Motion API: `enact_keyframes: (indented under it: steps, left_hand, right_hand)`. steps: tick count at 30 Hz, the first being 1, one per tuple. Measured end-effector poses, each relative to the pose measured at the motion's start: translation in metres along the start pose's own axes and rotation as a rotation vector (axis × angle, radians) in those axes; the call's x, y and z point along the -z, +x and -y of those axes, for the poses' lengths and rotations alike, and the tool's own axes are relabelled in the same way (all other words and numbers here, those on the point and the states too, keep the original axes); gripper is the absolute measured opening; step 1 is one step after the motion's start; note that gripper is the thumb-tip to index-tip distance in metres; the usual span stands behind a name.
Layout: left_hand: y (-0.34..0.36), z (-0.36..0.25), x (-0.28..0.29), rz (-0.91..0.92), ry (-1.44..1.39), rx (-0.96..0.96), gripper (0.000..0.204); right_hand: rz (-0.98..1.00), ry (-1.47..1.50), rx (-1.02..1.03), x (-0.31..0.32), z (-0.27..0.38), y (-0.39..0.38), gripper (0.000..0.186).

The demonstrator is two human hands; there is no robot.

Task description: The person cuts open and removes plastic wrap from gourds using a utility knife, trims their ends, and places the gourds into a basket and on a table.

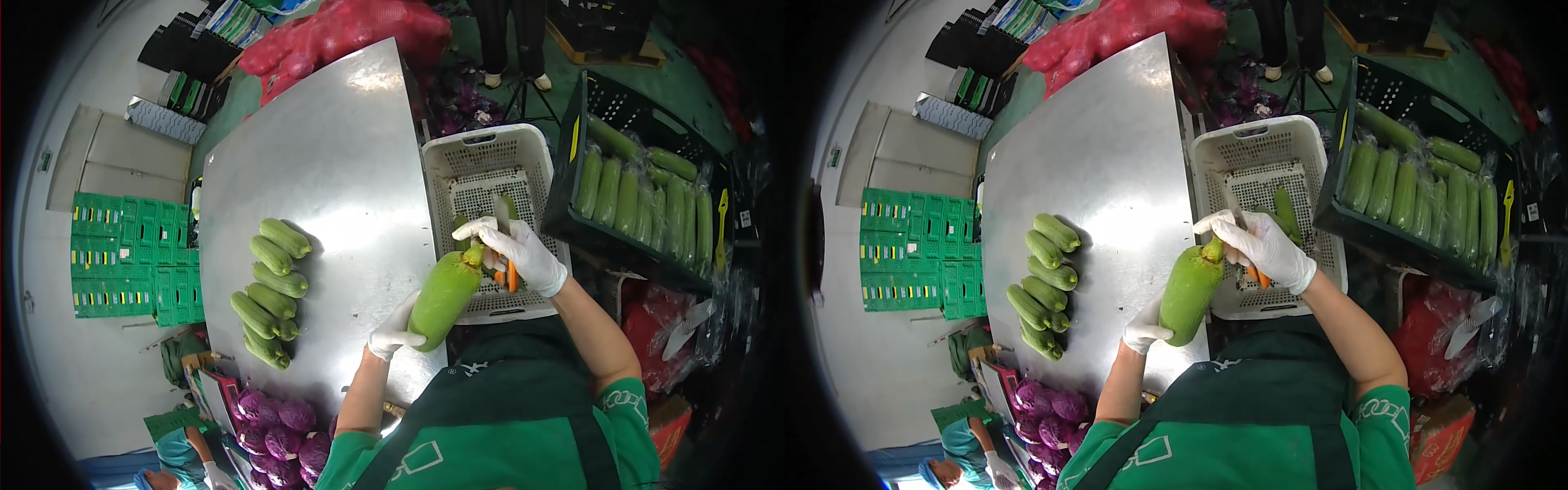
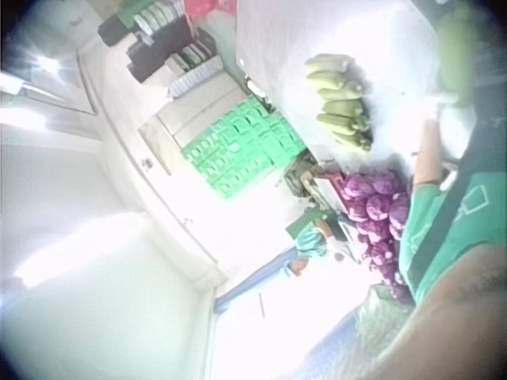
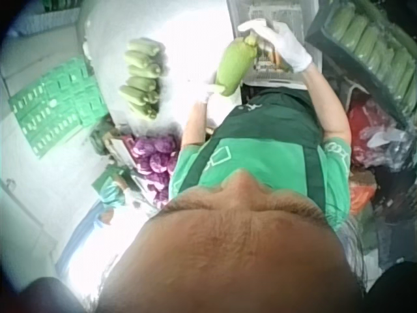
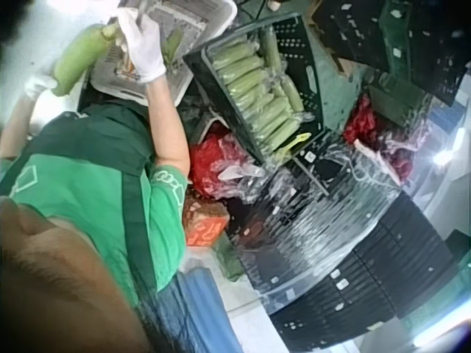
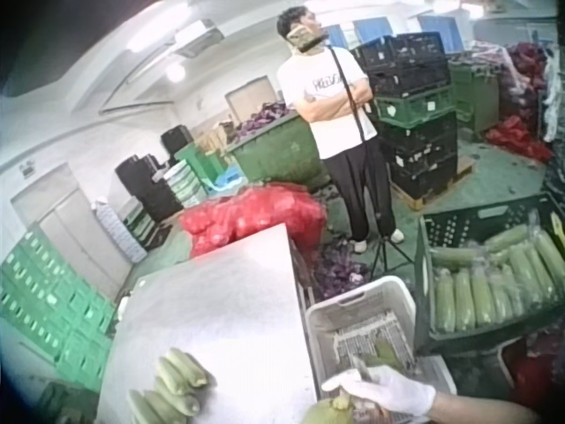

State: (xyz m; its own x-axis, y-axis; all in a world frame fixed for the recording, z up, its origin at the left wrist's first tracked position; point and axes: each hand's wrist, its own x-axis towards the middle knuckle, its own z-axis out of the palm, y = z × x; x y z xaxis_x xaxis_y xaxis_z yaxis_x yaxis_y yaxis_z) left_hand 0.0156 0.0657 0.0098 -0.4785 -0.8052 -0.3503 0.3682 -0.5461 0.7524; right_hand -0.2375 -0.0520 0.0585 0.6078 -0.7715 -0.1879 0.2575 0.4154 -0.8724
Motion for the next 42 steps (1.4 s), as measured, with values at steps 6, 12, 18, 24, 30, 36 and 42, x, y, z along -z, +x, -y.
enact_keyframes:
  steps: [6, 12, 18, 24, 30, 36, 42]
  left_hand:
    - [-0.007, -0.027, -0.007, -0.362, 1.420, -0.325, 0.080]
    - [0.001, -0.036, -0.027, -0.642, 1.942, -0.496, 0.072]
    - [0.000, -0.031, -0.019, -0.780, 2.104, -0.656, 0.066]
    - [0.018, -0.028, -0.031, -0.902, 0.468, -0.546, 0.056]
    - [0.038, -0.034, -0.004, -0.373, -1.204, -0.536, 0.056]
    - [0.050, -0.015, -0.023, -0.185, -1.296, -0.452, 0.056]
    - [0.057, -0.006, -0.038, -0.163, -1.277, -0.490, 0.050]
  right_hand:
    - [-0.189, -0.499, 0.097, 0.002, -0.013, 0.003, 0.016]
    - [-0.239, -0.234, -0.047, 0.009, -0.018, 0.005, 0.016]
    - [-0.230, -0.044, -0.097, 0.010, -0.023, 0.007, 0.015]
    - [-0.507, -0.204, -0.127, 0.050, -0.048, 0.022, 0.030]
    - [-0.486, -1.091, 0.535, -0.001, -0.086, -0.003, 0.030]
    - [-0.406, -1.232, 0.687, -0.050, -0.073, 0.017, 0.047]
    - [-0.450, -1.226, 0.710, -0.038, -0.079, 0.040, 0.046]
